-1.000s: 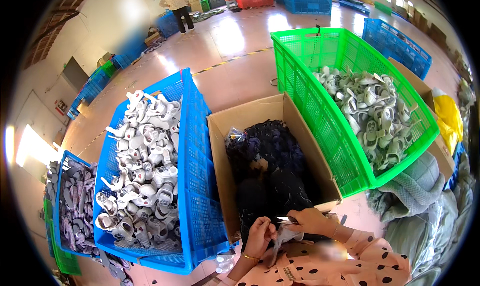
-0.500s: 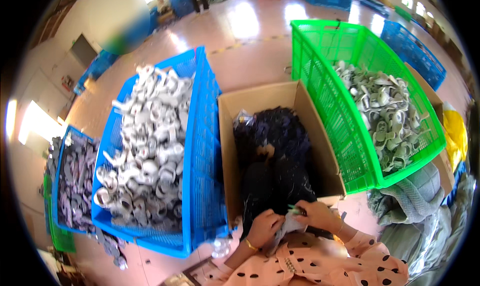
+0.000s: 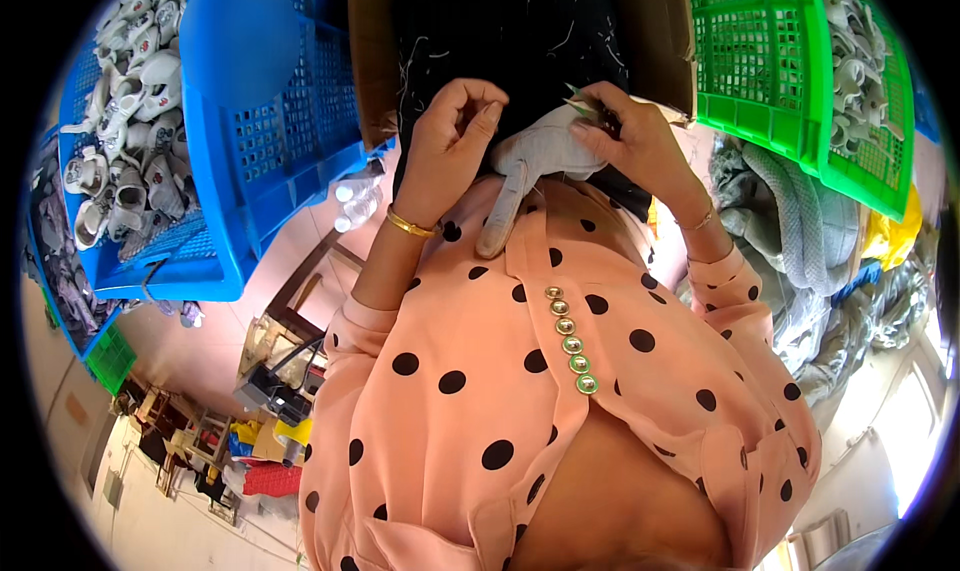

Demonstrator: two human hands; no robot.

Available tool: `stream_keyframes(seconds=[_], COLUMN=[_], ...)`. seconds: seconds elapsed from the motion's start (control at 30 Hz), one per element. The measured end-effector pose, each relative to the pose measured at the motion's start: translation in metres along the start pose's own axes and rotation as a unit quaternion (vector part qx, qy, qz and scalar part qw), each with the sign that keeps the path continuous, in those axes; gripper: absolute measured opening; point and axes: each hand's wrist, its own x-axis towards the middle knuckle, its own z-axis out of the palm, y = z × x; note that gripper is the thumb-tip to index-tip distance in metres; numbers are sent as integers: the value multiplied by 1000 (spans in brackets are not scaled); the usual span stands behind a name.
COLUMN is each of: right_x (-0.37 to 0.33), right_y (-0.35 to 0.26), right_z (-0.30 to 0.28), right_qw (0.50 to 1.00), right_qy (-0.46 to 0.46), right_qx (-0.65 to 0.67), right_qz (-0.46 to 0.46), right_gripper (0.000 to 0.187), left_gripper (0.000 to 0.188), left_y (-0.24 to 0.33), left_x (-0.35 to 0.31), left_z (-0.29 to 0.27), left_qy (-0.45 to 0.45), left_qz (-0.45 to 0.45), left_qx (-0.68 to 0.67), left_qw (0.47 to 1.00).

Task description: The person sits in a workshop environment and uses a pair of scissors to trim loose threads and excess fabric from the edges of small, light-colored shoes. They handle the shoes one at a time, picking them from a blue crate, performing the trimming, and placing them into a cardboard box.

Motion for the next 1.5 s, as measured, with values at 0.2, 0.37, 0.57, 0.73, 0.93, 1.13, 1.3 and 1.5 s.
stream_keyframes(seconds=[0.2, 0.37, 0.57, 0.73, 0.93, 1.13, 1.3, 1.5], right_x=[-2, -4, -6, -7, -5, -5, -4, -5], right_y=[6, 5, -2, 3, -6, 4, 5, 6], right_z=[3, 3, -3, 1, -3, 5, 4, 6], right_qw=[1000, 1000, 997, 1000, 998, 999, 998, 999], right_qy=[2, 6, -53, -22, -47, 11, 9, 5], right_qx=[20, 4, 4, -3, -23, -13, -33, -15], right_qz=[-11, -26, 49, 20, 41, -38, -46, -38], right_gripper=[38, 38, 35, 35, 34, 38, 38, 38], left_gripper=[18, 10, 9, 13, 20, 10, 9, 10], left_y=[21, 11, 9, 11, 10, 9, 1, 12], left_x=[-7, -9, -8, -7, -8, -9, -5, -7], left_z=[8, 13, 10, 5, 12, 9, 6, 3], left_qy=[-32, -19, -10, 7, 24, -52, -88, -102], left_qz=[134, 175, 112, 98, 17, 63, 65, -8], left_qx=[224, 310, 256, 305, 44, 180, 166, 5], left_qw=[965, 934, 960, 947, 999, 980, 980, 995])
